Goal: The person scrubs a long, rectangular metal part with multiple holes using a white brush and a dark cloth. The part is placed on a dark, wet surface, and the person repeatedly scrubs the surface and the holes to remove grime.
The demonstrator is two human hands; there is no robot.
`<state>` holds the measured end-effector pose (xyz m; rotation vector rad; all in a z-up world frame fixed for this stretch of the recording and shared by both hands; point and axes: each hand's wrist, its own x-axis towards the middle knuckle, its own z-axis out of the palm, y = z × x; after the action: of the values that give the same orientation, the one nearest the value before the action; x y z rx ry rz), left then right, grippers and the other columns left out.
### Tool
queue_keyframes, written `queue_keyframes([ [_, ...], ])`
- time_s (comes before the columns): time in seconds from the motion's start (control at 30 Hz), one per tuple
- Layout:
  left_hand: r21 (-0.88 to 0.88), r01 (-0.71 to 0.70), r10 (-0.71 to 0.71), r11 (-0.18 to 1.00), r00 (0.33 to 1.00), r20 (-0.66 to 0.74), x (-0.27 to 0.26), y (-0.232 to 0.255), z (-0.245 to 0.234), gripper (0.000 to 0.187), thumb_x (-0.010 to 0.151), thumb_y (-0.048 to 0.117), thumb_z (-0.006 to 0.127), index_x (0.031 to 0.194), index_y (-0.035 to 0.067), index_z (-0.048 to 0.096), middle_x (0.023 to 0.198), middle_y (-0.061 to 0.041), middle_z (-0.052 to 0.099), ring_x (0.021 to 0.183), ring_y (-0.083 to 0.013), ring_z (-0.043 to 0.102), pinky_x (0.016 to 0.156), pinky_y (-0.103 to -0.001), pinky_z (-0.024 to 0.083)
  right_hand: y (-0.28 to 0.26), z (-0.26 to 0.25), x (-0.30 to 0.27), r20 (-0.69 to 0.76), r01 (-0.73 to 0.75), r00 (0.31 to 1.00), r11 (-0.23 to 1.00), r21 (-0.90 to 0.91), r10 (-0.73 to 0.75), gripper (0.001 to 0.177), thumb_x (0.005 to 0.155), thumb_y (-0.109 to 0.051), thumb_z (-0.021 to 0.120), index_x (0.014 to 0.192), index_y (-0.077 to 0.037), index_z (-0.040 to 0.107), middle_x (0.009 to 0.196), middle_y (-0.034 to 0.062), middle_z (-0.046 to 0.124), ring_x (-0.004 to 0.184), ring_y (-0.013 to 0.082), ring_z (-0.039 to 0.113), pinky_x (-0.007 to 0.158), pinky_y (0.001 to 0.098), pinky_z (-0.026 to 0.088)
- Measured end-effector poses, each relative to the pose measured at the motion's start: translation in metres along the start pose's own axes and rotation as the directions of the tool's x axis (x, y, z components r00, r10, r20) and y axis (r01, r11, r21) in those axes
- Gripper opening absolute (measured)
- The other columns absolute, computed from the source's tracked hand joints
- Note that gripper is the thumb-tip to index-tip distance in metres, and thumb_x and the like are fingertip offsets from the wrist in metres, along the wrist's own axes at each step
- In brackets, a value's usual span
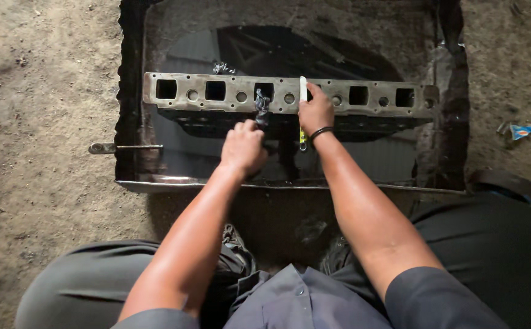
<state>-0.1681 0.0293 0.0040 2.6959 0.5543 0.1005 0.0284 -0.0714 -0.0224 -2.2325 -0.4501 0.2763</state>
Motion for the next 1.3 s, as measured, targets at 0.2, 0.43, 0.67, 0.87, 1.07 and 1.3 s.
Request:
queue_keyframes([
  [0.2,-0.032,0.093,-0.087,0.995,0.984,0.156,0.012,-0.001,0.033,0.024,0.080,0.011,0.063,0.101,0.010,0.074,0.121,-0.014,0.063,0.116,-0.0372,0.059,0.093,-0.051,0.050,0.003,-0.010,-0.015,0.017,0.025,1.000,1.000,0.018,-0.025,0.044,0.088,-0.011,0.065,0.132,-0.014,0.066,0.077,0.0093,0.074,0.066,0.0206,0.073,0.065,0.0376,0.058],
  [0.43,-0.189,0.187,-0.115,0.964,0.934,0.338,0.032,-0.009,0.019,0.026,0.076,0.021,0.071,0.099,0.009,0.076,0.102,-0.023,0.073,0.102,-0.0406,0.069,0.090,-0.049,0.056,-0.002,-0.016,-0.017,0.013,0.048,0.999,0.996,-0.072,-0.047,0.044,0.090,-0.012,0.067,0.133,-0.013,0.065,0.074,0.0086,0.073,0.064,0.0198,0.072,0.065,0.0370,0.057],
  [0.67,-0.088,0.155,-0.092,0.984,0.867,0.490,0.015,-0.011,0.023,0.023,0.076,0.013,0.070,0.096,0.008,0.079,0.103,-0.020,0.075,0.102,-0.0385,0.071,0.089,-0.047,0.058,-0.008,-0.011,-0.019,0.047,0.018,0.999,1.000,0.025,-0.019,0.046,0.090,-0.011,0.064,0.136,-0.013,0.062,0.075,0.0084,0.073,0.065,0.0198,0.073,0.066,0.0367,0.058],
  [0.87,-0.054,0.193,-0.131,0.980,0.821,0.556,0.040,-0.029,-0.002,0.021,0.074,0.013,0.074,0.093,0.004,0.077,0.100,-0.021,0.075,0.095,-0.0382,0.074,0.085,-0.048,0.059,-0.002,-0.009,-0.012,-0.156,0.080,0.982,0.980,-0.183,-0.109,0.048,0.088,-0.012,0.068,0.135,-0.016,0.064,0.096,0.0170,0.075,0.088,0.0358,0.072,0.076,0.0479,0.057],
  [1.07,-0.234,0.278,-0.287,0.932,0.958,-0.004,0.066,-0.070,-0.084,0.027,0.074,0.005,0.063,0.098,0.006,0.076,0.103,-0.024,0.072,0.101,-0.0417,0.069,0.089,-0.050,0.053,-0.028,0.024,-0.016,-0.099,0.060,0.992,0.971,-0.231,-0.084,0.050,0.089,-0.014,0.064,0.138,-0.020,0.060,0.110,0.0218,0.073,0.100,0.0416,0.070,0.085,0.0512,0.056],
  [1.3,-0.481,0.428,-0.604,0.765,0.734,-0.309,0.055,-0.101,-0.074,0.027,0.083,0.011,0.054,0.103,0.010,0.073,0.104,-0.020,0.074,0.101,-0.0414,0.068,0.088,-0.051,0.052,-0.035,0.031,-0.032,-0.131,0.003,0.991,0.977,-0.214,-0.032,0.050,0.089,-0.015,0.061,0.139,-0.023,0.061,0.104,0.0185,0.075,0.094,0.0407,0.073,0.080,0.0515,0.057],
])
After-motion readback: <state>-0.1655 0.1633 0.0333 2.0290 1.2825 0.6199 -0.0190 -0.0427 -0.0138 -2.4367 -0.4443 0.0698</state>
